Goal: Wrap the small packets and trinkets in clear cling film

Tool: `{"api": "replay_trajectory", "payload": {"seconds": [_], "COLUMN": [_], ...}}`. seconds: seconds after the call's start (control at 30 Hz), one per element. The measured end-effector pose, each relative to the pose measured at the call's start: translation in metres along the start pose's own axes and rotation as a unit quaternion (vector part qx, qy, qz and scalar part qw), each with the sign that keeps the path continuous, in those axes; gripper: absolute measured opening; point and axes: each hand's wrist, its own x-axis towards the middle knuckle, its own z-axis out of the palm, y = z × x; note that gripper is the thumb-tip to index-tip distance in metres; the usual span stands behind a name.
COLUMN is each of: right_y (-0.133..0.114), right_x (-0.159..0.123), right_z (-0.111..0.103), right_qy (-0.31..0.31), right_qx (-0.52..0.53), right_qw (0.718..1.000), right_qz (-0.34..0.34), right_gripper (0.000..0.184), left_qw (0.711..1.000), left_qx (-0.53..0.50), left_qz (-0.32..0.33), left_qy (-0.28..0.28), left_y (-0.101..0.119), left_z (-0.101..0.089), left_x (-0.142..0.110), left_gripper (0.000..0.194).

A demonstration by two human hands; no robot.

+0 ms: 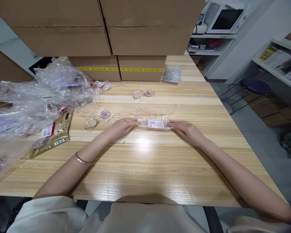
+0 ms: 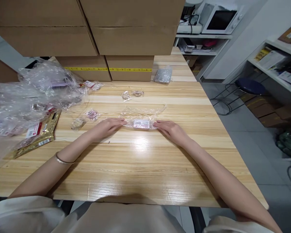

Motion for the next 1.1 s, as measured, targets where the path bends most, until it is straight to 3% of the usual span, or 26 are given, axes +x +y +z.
{"api": "replay_trajectory", "payload": {"seconds": [0.13,0.23,0.37,0.47,0.57,0.63,0.67,0.77,0.83,0.93,1.03,1.1], "right_y": [0.009,0.017,0.032,0.03,0.003,-0.026,-0.041,-0.068,-0.064,-0.036,-0.013,-0.011], "right_x": [0.015,0.033,0.055,0.061,0.053,0.042,0.035,0.02,0.019,0.033,0.056,0.069], "right_z": [-0.001,-0.004,-0.006,-0.005,0.0,0.009,0.014,0.032,0.039,0.038,0.035,0.039], "right_qy": [0.047,0.05,0.079,0.148,0.219,0.2,0.16,0.08,0.063,0.058,0.063,0.106], "right_qx": [0.052,0.056,-0.11,-0.218,-0.264,-0.278,-0.284,-0.275,-0.269,-0.234,-0.111,-0.006], "right_qw": [0.993,0.98,0.947,0.929,0.92,0.927,0.935,0.951,0.952,0.951,0.967,0.973], "right_qz": [0.099,0.186,0.293,0.261,0.187,0.153,0.139,0.115,0.132,0.192,0.221,0.207], "right_gripper": [0.04,0.041,0.044,0.049,0.051,0.047,0.044,0.046,0.055,0.066,0.065,0.061], "left_qw": [0.994,0.992,0.987,0.974,0.97,0.977,0.981,0.989,0.989,0.99,0.992,0.993], "left_qx": [-0.1,-0.08,-0.012,0.05,0.127,0.147,0.142,0.109,0.089,0.071,0.054,0.044], "left_qz": [-0.054,-0.093,-0.161,-0.201,-0.139,-0.067,-0.052,-0.08,-0.107,-0.118,-0.115,-0.107], "left_qy": [0.006,-0.001,0.022,0.088,0.154,0.141,0.12,0.063,0.044,0.03,0.023,0.028], "left_y": [-0.005,-0.01,-0.015,-0.003,0.022,0.039,0.047,0.06,0.062,0.06,0.058,0.057], "left_z": [-0.014,-0.019,-0.013,-0.003,0.016,0.032,0.039,0.055,0.058,0.055,0.051,0.049], "left_x": [0.012,0.027,0.046,0.051,0.049,0.05,0.051,0.056,0.06,0.063,0.063,0.063], "left_gripper": [0.042,0.039,0.035,0.041,0.048,0.049,0.051,0.065,0.069,0.071,0.072,0.071]}}
